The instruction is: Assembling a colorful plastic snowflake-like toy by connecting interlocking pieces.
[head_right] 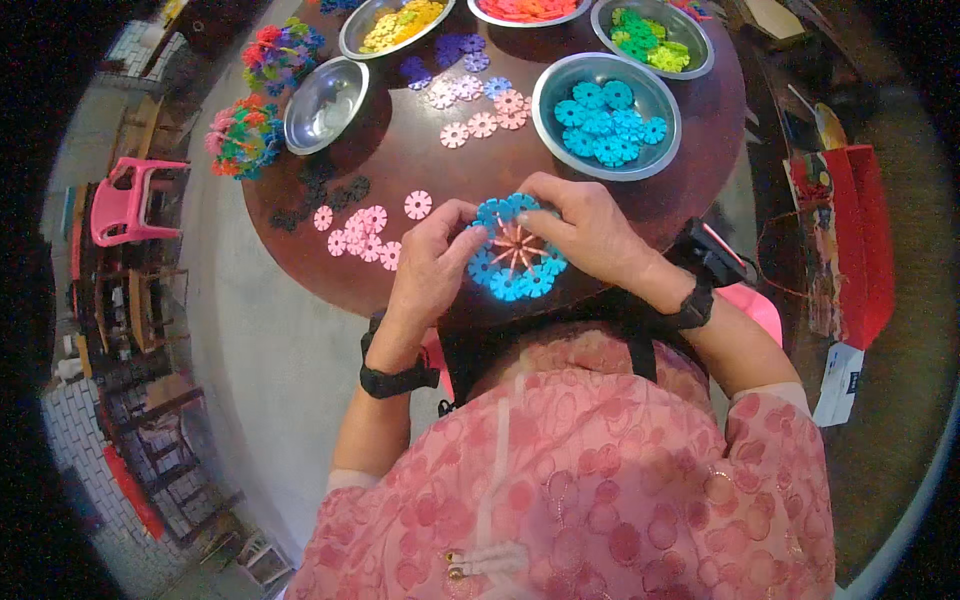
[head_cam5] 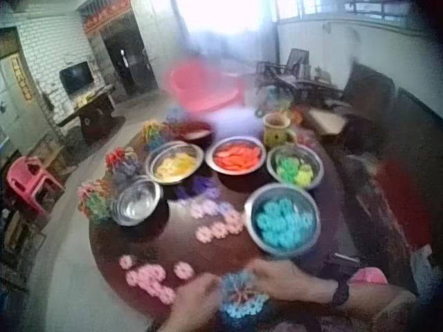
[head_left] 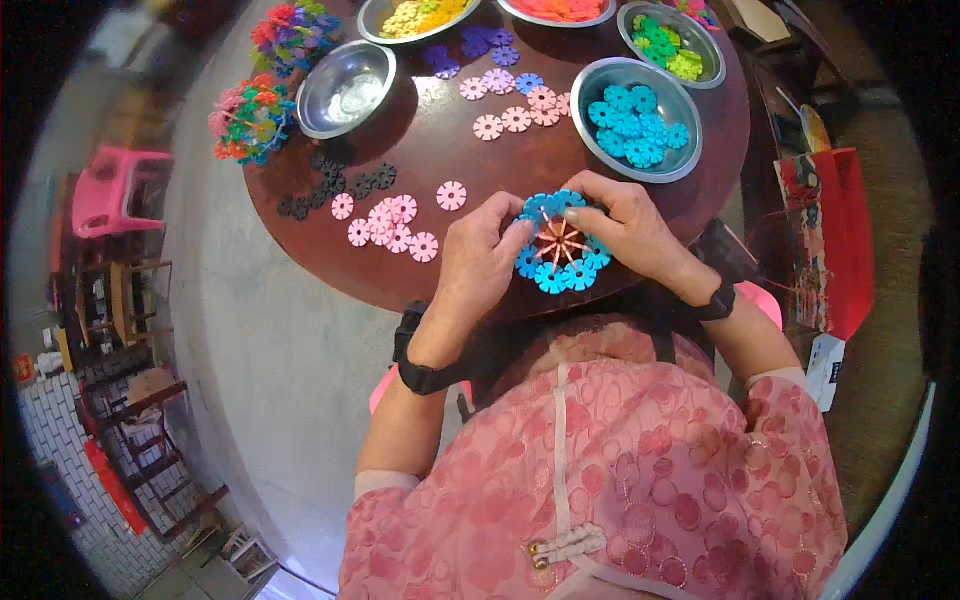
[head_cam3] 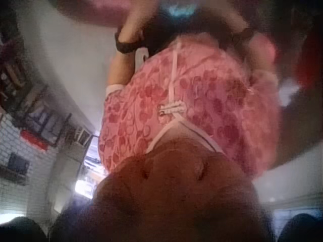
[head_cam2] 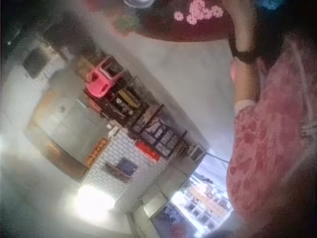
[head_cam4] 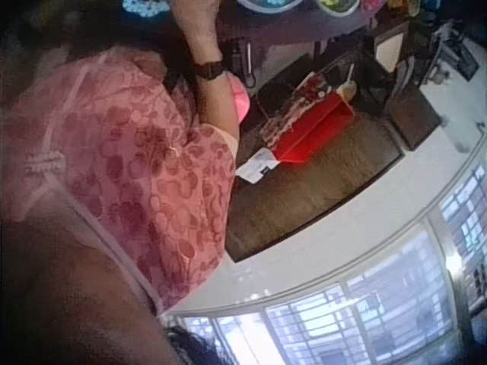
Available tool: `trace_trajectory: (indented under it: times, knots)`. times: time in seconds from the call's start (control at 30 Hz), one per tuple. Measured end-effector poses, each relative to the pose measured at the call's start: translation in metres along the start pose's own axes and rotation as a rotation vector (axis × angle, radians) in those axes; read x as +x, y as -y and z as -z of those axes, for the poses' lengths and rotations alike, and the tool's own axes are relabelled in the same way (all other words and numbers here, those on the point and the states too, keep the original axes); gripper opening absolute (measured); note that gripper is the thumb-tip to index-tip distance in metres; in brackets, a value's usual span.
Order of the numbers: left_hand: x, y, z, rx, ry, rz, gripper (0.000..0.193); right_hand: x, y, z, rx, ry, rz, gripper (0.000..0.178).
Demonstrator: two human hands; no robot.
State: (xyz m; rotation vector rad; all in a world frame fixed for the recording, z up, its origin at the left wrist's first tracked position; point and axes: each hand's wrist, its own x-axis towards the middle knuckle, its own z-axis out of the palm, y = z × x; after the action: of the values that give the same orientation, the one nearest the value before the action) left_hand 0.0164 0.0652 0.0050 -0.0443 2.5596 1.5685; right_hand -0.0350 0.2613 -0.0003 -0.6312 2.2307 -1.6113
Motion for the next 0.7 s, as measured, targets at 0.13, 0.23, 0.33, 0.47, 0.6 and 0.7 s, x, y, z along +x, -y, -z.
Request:
trace_trajectory:
  times: [0.13,0.23,0.33,0.47,0.6,0.7]
  knots:
    - [-0.002,-0.007,-0.006,0.067,-0.004,-0.092,0.015,-0.001,0.005,0.009,-0.157,0.127,-0.061,0.022]
    - [-0.002,-0.008,-0.007,0.076,0.012,-0.110,0.013,-0.001,0.005,0.006,-0.174,0.083,-0.052,0.023]
    - [-0.002,-0.005,-0.009,0.074,0.001,-0.136,0.012,-0.002,0.004,0.002,-0.248,0.027,0.010,0.023]
    - [-0.003,-0.003,-0.010,0.095,-0.041,-0.212,0.012,-0.004,0.006,0.000,-0.248,0.024,0.011,0.022]
    - [-0.002,0.000,-0.012,0.084,-0.074,-0.275,0.013,-0.005,0.005,-0.003,-0.250,-0.003,0.030,0.021]
    - [-0.003,-0.005,-0.012,0.140,-0.074,-0.245,0.011,-0.004,0.003,-0.001,-0.238,-0.001,0.036,0.021]
